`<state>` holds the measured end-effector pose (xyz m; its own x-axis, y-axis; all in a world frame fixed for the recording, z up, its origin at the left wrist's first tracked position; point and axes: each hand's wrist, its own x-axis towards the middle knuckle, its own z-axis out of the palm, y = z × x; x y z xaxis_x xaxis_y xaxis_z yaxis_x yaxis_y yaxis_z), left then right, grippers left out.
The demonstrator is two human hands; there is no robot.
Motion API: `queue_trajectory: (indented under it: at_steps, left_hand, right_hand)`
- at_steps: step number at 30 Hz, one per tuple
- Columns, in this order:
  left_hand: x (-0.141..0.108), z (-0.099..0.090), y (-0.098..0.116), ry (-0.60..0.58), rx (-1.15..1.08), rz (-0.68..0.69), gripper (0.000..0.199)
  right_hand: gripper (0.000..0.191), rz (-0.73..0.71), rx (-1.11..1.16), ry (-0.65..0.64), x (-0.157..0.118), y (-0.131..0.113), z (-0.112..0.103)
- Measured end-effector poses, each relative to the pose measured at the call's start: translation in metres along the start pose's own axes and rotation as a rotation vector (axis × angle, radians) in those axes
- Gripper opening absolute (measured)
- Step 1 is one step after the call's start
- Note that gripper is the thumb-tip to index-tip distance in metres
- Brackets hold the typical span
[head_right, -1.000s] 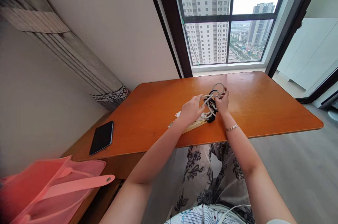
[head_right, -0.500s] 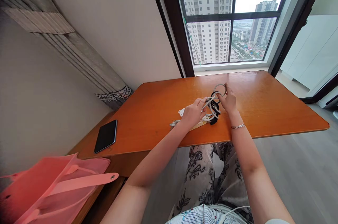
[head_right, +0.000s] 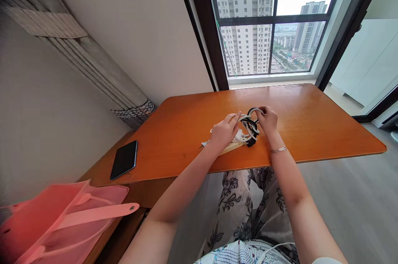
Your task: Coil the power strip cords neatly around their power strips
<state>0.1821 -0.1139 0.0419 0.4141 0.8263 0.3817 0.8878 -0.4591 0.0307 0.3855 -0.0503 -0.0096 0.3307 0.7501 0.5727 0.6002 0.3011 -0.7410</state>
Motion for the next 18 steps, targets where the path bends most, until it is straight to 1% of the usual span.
queue_trajectory:
  at_steps: [4, 7, 12, 15, 18]
  left_hand:
    - [0.003, 0.007, -0.010, 0.065, -0.015, 0.006, 0.047]
    - [0.002, 0.012, -0.015, 0.105, -0.048, -0.003, 0.043]
    - [0.000, 0.016, -0.018, 0.176, -0.201, -0.015, 0.037]
    - [0.001, 0.016, -0.019, 0.185, -0.310, -0.047, 0.035]
    - [0.004, 0.014, -0.019, 0.152, -0.335, -0.070, 0.039]
  right_hand:
    - [0.035, 0.087, 0.096, -0.041, -0.001, 0.000, 0.004]
    - [0.035, 0.096, 0.139, -0.049, -0.001, 0.001, 0.006]
    - [0.038, -0.019, 0.096, -0.022, 0.000, 0.004, 0.004]
    - [0.042, -0.084, 0.107, -0.071, 0.002, 0.007, 0.001]
    - [0.050, -0.119, 0.093, -0.128, 0.003, 0.010, -0.001]
